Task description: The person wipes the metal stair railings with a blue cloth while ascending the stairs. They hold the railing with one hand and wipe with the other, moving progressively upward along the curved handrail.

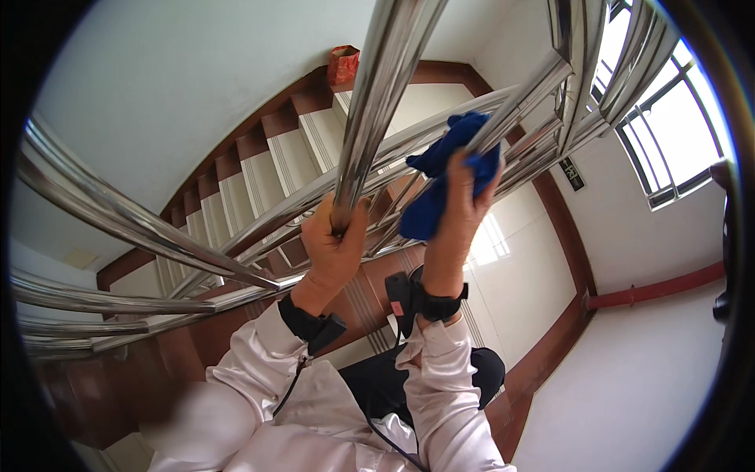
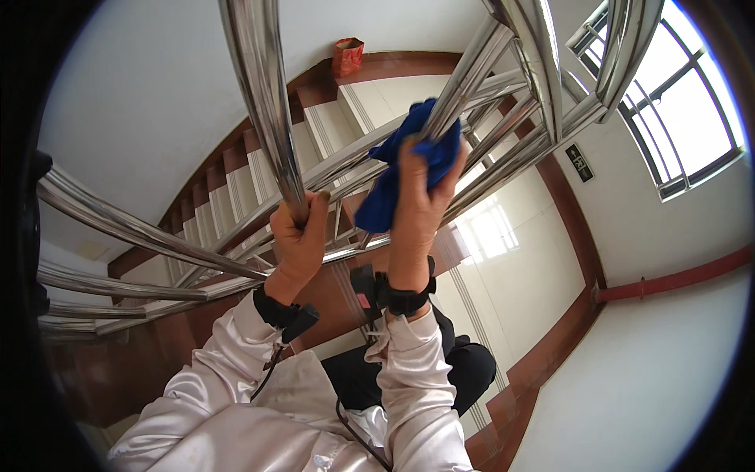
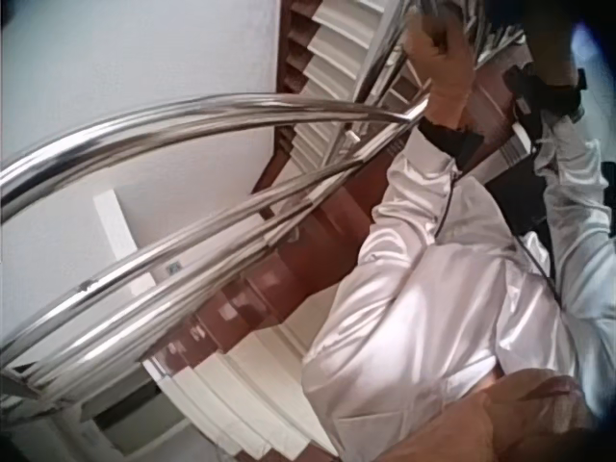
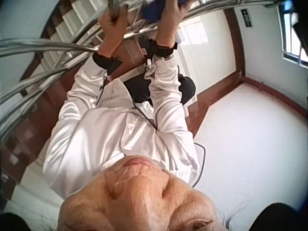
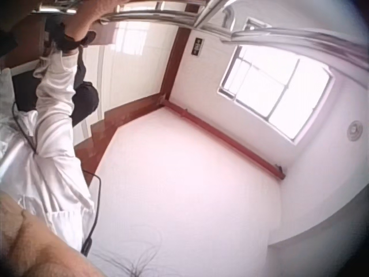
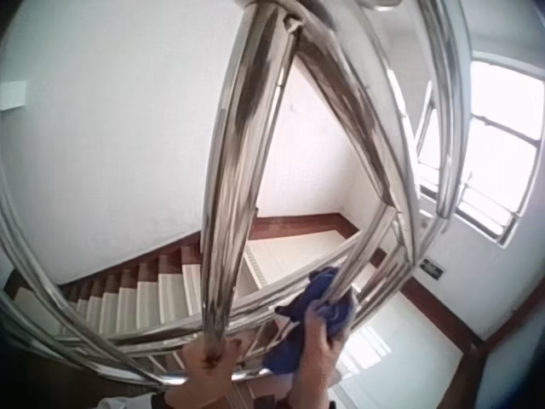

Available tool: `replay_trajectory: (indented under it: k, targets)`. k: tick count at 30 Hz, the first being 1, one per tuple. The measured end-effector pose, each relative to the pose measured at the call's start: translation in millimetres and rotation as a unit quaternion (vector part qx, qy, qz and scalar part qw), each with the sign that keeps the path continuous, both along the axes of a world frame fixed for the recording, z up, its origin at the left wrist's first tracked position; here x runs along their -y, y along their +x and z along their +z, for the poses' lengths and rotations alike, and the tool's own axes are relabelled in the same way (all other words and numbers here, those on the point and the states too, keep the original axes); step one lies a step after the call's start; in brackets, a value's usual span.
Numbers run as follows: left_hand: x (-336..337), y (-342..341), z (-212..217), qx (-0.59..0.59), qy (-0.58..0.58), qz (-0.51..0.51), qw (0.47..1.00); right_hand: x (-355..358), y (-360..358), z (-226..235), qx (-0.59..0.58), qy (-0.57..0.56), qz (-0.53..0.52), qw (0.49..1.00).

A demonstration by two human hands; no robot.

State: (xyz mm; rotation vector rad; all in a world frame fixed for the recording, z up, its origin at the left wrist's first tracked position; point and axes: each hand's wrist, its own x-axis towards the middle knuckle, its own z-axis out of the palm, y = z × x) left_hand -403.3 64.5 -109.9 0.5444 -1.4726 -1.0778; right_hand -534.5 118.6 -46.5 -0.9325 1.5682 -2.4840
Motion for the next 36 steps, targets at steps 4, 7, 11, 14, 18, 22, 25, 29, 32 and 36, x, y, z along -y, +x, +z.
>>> replay_trajectory:
  k: [4,7,11,14,18,22,25,29,32,36]
  targets:
    - [-5,1,8,-0.020,0.014,-0.027,0.999,-17,2,-43,0.019,0.125,0.044,0.991]
    - [-3,1,5,-0.013,0.017,-0.039,0.999,-25,-3,-61,-0.012,0.200,-0.018,0.979]
    - [0,1,-1,-0.030,0.019,-0.034,0.999,-34,16,17,0.022,0.145,0.023,0.989]
    - [-1,1,4,-0.036,0.020,-0.042,0.998,-37,16,65,-0.059,0.082,-0.042,0.994]
    - [3,1,-2,-0.025,-0.002,-0.024,0.999,-16,17,100,0.032,-0.008,0.012,0.999]
    - [1,-1,-2,-0.041,0.005,-0.024,0.999,-2,18,65,-0.158,0.038,-0.077,0.984]
    - [3,-3,-6,-0.045,-0.008,-0.008,0.999,-1,10,34,-0.102,0.022,-0.006,0.994]
    - [-1,-3,-3,-0.042,0.003,-0.002,0.999,-3,11,2,-0.053,0.037,0.023,0.998]
    - [1,-4,-3,-0.042,-0.010,0.004,0.999,-11,13,15,-0.026,0.094,0.012,0.995]
    - [2,-4,-4,-0.038,-0.021,0.000,0.999,-7,15,29,-0.020,0.050,-0.017,0.998]
